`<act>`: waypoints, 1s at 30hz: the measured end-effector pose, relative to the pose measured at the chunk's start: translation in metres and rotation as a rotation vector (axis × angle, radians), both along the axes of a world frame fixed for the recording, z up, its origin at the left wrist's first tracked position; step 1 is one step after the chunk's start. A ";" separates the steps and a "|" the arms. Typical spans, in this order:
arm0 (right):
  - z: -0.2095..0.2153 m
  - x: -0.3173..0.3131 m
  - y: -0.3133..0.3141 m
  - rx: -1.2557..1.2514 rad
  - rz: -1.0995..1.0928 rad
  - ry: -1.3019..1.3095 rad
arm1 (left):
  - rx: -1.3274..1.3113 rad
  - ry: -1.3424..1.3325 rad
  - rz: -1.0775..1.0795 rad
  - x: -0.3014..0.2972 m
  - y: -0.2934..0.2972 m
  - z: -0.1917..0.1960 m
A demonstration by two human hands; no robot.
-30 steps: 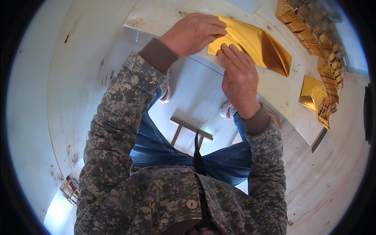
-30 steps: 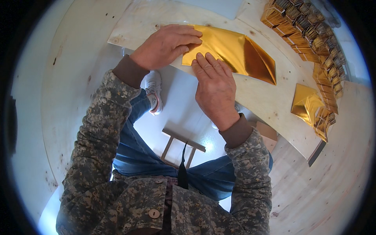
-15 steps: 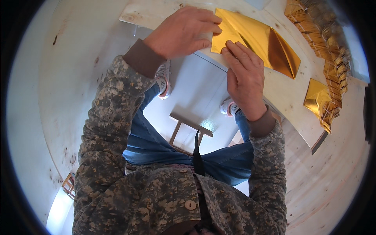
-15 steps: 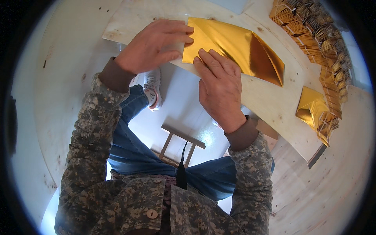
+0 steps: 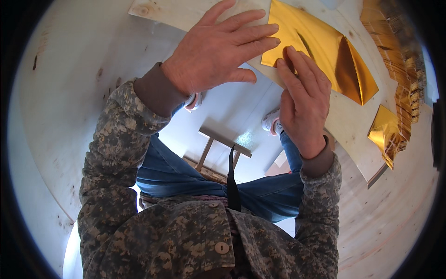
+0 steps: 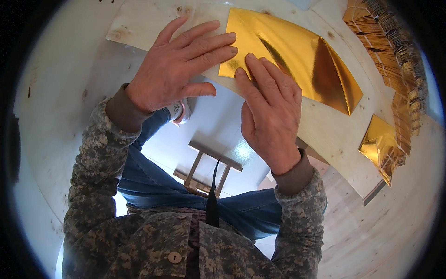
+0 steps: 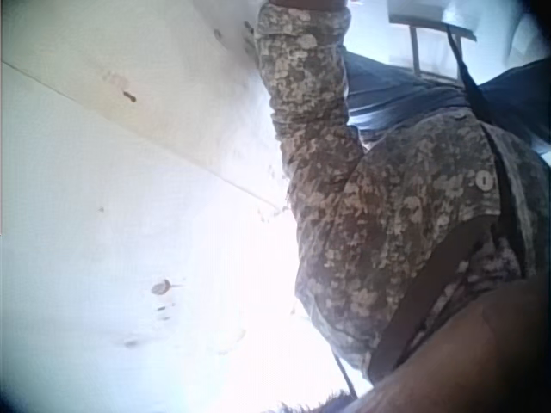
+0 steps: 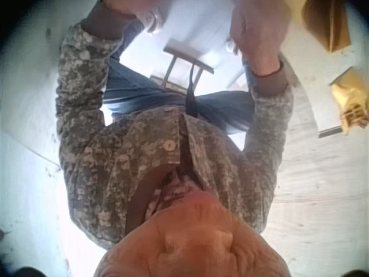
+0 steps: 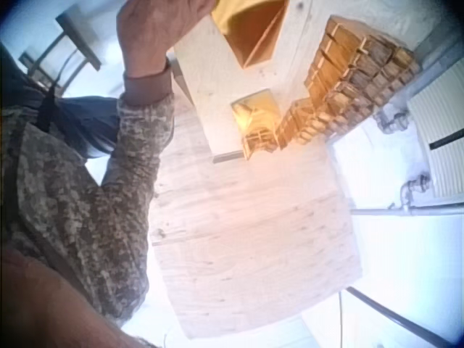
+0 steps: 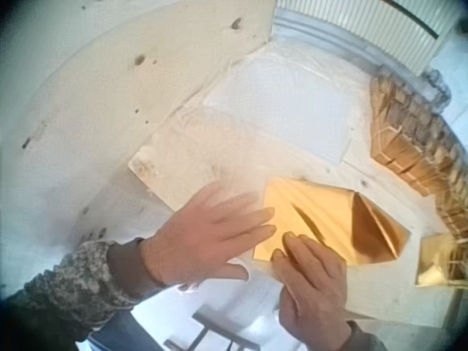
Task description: The person folds a single sheet of gold-colored paper into a small pyramid-shaped packet by hand. They repeatedly crease edges and tuck flaps to form the shape, then place the finished packet on a wooden table next to many similar completed packets.
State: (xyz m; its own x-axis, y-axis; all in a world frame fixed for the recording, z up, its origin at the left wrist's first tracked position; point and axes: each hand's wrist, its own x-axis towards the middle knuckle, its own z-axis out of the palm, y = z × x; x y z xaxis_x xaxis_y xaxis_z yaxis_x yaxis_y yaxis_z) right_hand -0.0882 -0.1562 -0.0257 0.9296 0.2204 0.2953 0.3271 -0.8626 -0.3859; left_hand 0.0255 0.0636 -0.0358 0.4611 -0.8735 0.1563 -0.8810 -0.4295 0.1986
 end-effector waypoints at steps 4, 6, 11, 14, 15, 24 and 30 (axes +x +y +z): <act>-0.001 0.001 -0.001 -0.007 0.015 0.001 | 0.002 -0.028 0.003 -0.001 -0.001 -0.005; 0.000 0.001 -0.002 -0.007 0.018 0.006 | 0.001 -0.032 0.002 -0.001 -0.001 -0.007; -0.001 0.000 -0.003 0.015 0.019 0.009 | -0.032 -0.006 -0.003 -0.001 0.000 -0.007; -0.002 0.001 -0.002 0.013 0.020 0.001 | -0.055 0.016 -0.006 0.000 0.000 -0.008; -0.002 0.001 -0.002 0.010 0.021 -0.003 | -0.060 0.009 -0.010 0.000 0.000 -0.008; -0.003 0.000 -0.003 0.007 0.017 -0.004 | -0.056 -0.012 -0.018 0.000 0.000 -0.009; -0.006 0.000 -0.003 0.023 0.021 -0.025 | -0.066 -0.015 -0.029 0.001 0.000 -0.010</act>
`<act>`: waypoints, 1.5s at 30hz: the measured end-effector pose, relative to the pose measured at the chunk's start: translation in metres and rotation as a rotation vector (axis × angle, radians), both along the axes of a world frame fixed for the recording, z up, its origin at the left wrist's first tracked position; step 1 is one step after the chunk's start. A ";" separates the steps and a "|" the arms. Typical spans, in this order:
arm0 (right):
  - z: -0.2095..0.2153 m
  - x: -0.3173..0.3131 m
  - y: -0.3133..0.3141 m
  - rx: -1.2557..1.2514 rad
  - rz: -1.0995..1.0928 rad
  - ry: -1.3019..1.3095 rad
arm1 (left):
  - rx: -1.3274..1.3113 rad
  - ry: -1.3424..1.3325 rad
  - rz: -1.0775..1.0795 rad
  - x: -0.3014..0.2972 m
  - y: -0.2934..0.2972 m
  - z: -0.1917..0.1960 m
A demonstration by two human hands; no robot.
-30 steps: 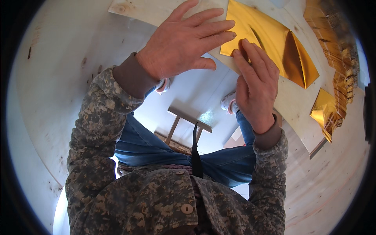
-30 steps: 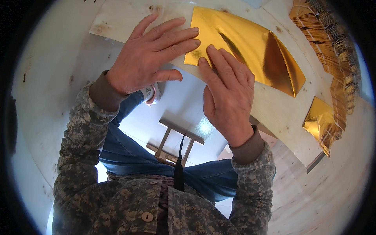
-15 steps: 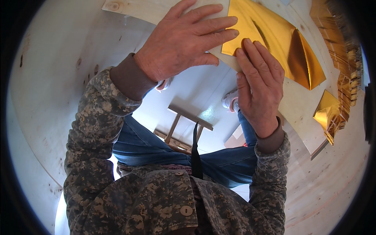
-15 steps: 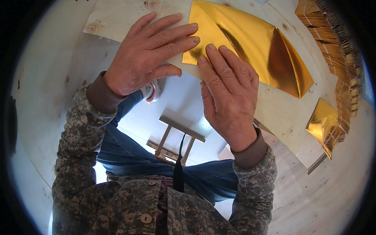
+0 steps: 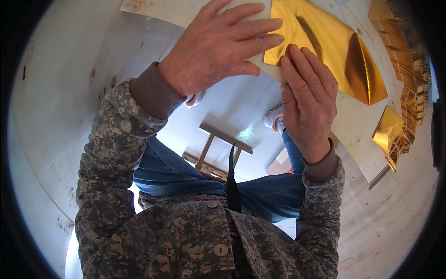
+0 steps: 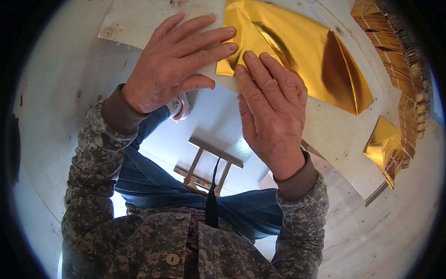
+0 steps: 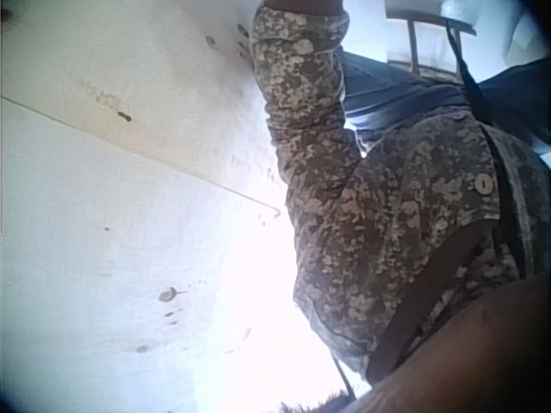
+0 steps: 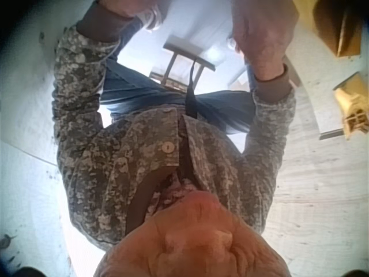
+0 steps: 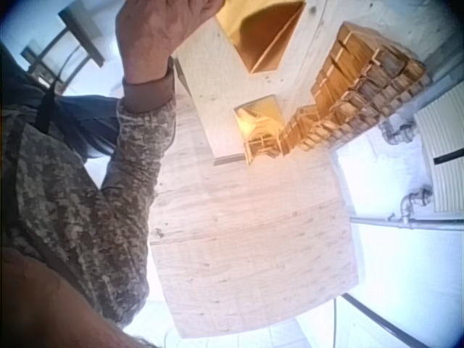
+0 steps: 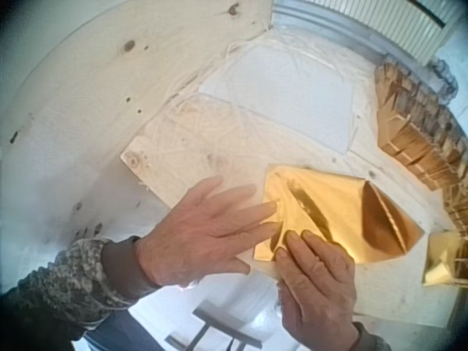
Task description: The person folds a single sheet of gold-colored paper into a small pyramid-shaped packet by hand. They repeatedly crease edges and tuck flaps to form the shape, then place the finished packet on a wooden table next to many similar completed packets.
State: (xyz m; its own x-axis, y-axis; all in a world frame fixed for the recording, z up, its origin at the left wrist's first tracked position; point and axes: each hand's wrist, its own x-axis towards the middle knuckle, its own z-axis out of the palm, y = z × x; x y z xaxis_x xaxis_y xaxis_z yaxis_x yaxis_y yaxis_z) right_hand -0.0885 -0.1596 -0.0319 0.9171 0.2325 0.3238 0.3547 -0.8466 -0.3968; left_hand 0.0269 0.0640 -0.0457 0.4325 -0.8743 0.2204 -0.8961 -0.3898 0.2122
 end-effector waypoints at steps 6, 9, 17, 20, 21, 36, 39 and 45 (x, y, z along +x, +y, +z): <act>0.001 0.000 0.000 -0.004 0.000 0.003 | -0.012 0.035 0.006 -0.001 -0.001 0.001; 0.000 0.000 0.000 -0.012 0.002 -0.004 | -0.012 0.037 0.004 0.000 0.000 0.001; 0.004 -0.001 0.001 -0.046 -0.003 0.017 | -0.023 0.061 0.010 0.000 -0.001 0.001; 0.006 -0.001 0.002 -0.068 -0.007 0.028 | -0.022 0.065 0.007 0.000 0.000 0.001; 0.006 -0.001 0.002 -0.068 -0.006 0.030 | -0.023 0.066 0.007 0.000 0.000 0.001; 0.001 0.001 0.003 -0.002 0.002 -0.040 | -0.033 0.032 0.002 -0.002 -0.002 0.007; 0.004 0.001 0.003 0.011 -0.004 -0.019 | -0.067 0.054 -0.014 -0.004 -0.004 0.013; 0.008 0.000 0.004 -0.005 -0.010 0.021 | -0.088 0.090 -0.035 -0.008 -0.016 0.012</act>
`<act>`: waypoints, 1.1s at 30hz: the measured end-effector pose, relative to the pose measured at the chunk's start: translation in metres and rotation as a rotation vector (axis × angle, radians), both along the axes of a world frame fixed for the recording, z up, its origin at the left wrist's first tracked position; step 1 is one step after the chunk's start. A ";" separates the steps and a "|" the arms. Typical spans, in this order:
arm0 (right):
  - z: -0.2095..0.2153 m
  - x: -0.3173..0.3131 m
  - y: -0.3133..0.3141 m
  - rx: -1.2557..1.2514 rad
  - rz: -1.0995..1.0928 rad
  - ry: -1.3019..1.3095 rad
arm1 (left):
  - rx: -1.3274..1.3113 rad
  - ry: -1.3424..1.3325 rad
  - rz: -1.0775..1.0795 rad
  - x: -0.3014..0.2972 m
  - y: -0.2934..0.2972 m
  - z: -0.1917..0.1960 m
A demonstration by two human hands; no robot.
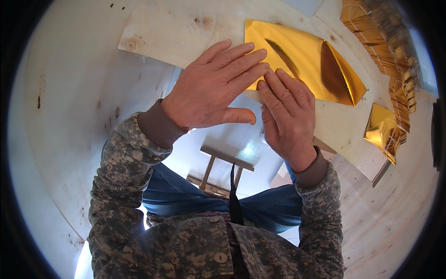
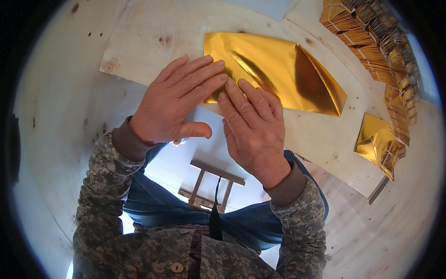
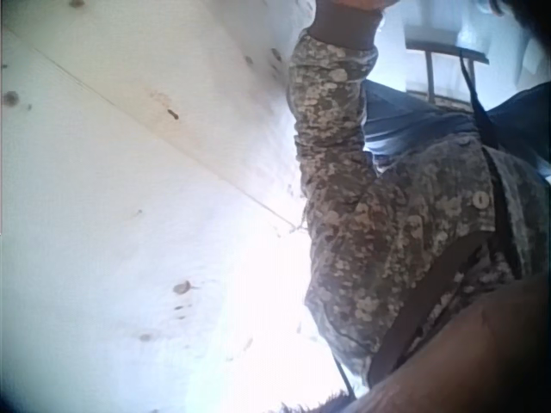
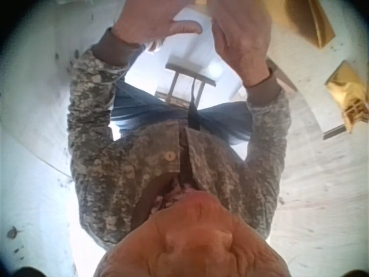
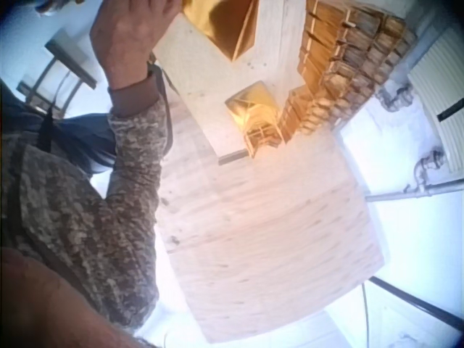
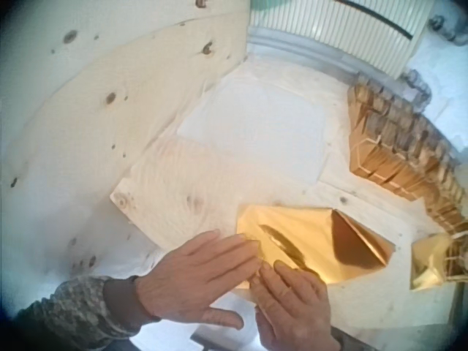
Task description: The person folds a single sheet of gold-colored paper into a small pyramid-shaped packet by hand. They repeatedly crease edges and tuck flaps to form the shape, then place the finished packet on a wooden table next to many similar completed packets.
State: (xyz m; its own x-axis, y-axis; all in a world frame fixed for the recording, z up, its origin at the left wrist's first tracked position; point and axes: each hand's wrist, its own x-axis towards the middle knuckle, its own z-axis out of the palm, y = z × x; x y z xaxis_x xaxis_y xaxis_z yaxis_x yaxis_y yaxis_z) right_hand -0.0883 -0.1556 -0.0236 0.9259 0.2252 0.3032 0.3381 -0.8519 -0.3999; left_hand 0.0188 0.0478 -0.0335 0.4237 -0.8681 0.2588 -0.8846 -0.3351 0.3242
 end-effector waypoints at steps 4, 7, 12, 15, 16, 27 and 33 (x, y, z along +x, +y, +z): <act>0.003 -0.002 0.002 -0.027 -0.007 0.015 | 0.007 -0.009 0.011 0.002 -0.007 -0.002; 0.005 -0.002 0.004 -0.041 -0.009 0.016 | -0.015 0.008 0.011 0.003 -0.014 -0.002; 0.005 -0.002 0.005 -0.024 -0.011 0.016 | 0.050 -0.011 0.013 0.007 -0.022 -0.002; 0.007 -0.004 0.003 -0.010 -0.004 0.034 | -0.044 0.015 0.025 0.007 -0.025 -0.002; 0.008 -0.004 0.002 -0.008 0.006 0.046 | -0.053 0.057 0.037 0.007 -0.026 -0.002; 0.006 -0.005 -0.003 0.074 0.025 0.013 | -0.086 -0.007 0.181 0.010 -0.034 -0.009; 0.003 -0.005 -0.002 0.083 0.001 -0.007 | -0.109 -0.078 0.322 0.009 -0.034 -0.004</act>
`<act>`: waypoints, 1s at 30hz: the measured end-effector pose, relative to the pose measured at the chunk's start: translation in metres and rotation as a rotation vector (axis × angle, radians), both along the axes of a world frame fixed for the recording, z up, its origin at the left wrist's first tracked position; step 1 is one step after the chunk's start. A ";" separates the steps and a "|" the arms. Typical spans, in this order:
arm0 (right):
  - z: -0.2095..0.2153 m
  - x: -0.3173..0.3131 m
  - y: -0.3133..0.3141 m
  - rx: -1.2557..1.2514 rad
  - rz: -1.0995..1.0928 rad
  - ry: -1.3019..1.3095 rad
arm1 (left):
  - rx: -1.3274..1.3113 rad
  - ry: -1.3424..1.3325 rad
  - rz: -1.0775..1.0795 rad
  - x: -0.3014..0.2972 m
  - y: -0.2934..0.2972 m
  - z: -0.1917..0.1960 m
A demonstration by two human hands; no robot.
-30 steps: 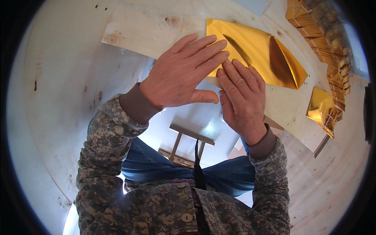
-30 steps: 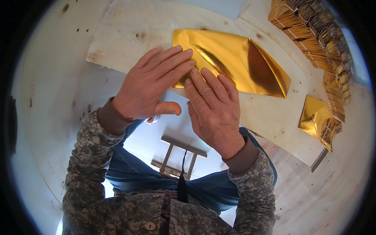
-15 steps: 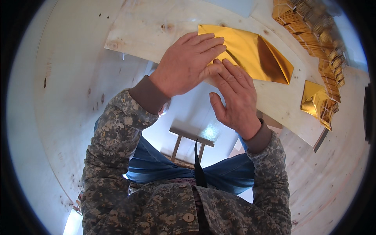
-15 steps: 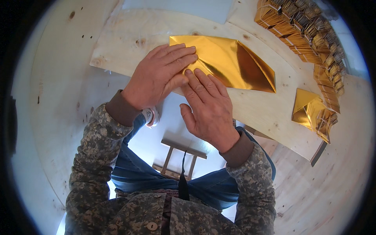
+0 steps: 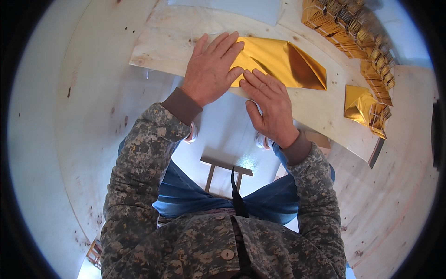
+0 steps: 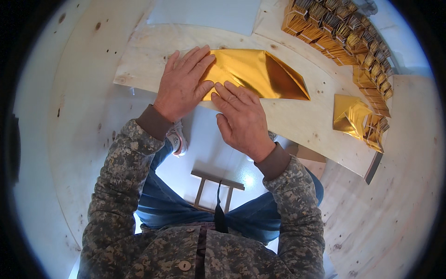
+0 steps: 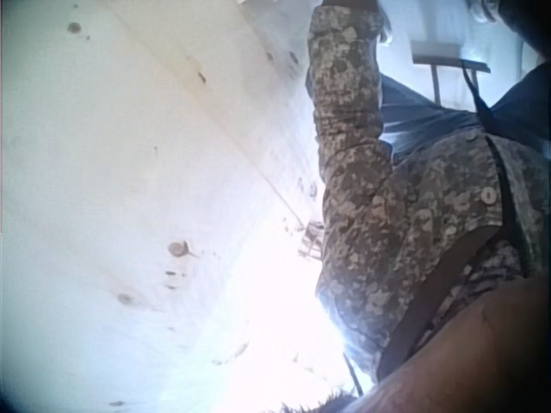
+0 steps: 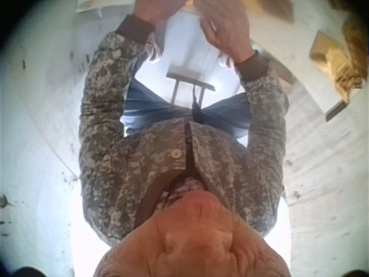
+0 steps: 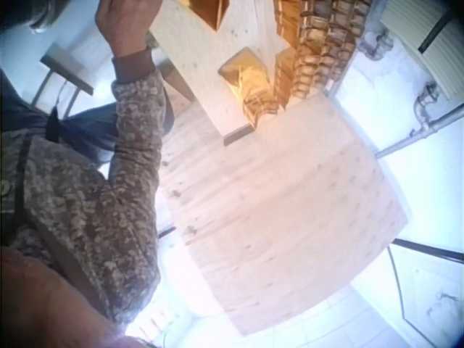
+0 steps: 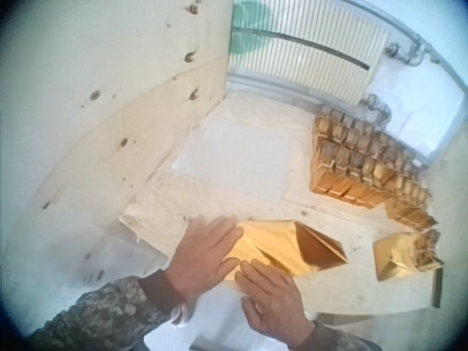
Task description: The person folds a single sheet of gold-colored paper into a small pyramid-shaped packet by hand. They repeatedly crease edges and tuck flaps to form the shape, then place the finished packet on a wooden table next to many similar completed packets.
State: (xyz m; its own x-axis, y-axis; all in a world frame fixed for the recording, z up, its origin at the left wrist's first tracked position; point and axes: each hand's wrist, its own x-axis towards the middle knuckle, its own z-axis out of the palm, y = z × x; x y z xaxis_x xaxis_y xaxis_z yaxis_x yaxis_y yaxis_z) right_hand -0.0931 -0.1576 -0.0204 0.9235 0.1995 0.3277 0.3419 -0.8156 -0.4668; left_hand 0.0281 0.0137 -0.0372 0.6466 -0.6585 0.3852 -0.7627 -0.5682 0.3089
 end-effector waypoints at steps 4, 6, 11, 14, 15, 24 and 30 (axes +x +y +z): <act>-0.001 0.000 0.001 0.006 -0.011 0.006 | -0.055 0.065 -0.079 0.003 0.018 0.007; 0.000 -0.001 0.001 0.003 -0.016 0.015 | -0.162 0.117 -0.147 0.004 0.026 0.009; -0.001 0.001 0.002 -0.020 -0.032 0.018 | -0.168 0.052 -0.320 -0.015 0.037 0.002; 0.000 0.001 0.002 -0.005 -0.040 0.016 | -0.167 0.062 -0.359 -0.023 0.039 -0.003; 0.000 0.000 0.003 0.001 -0.043 0.023 | -0.158 0.063 -0.362 -0.024 0.040 -0.005; 0.002 -0.001 -0.003 0.309 -0.061 0.095 | -0.149 0.014 -0.311 -0.036 0.033 -0.008; 0.019 0.009 -0.001 1.276 -0.146 0.332 | -0.083 -0.039 -0.269 -0.040 0.030 -0.010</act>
State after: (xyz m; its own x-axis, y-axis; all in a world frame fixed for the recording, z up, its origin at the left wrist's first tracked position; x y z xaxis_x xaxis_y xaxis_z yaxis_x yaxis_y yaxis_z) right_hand -0.0837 -0.1587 -0.0016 0.9822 -0.1849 -0.0342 0.0105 0.2356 -0.9718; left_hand -0.0121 0.0437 -0.0468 0.4368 -0.7696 0.4658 -0.8948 -0.3181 0.3134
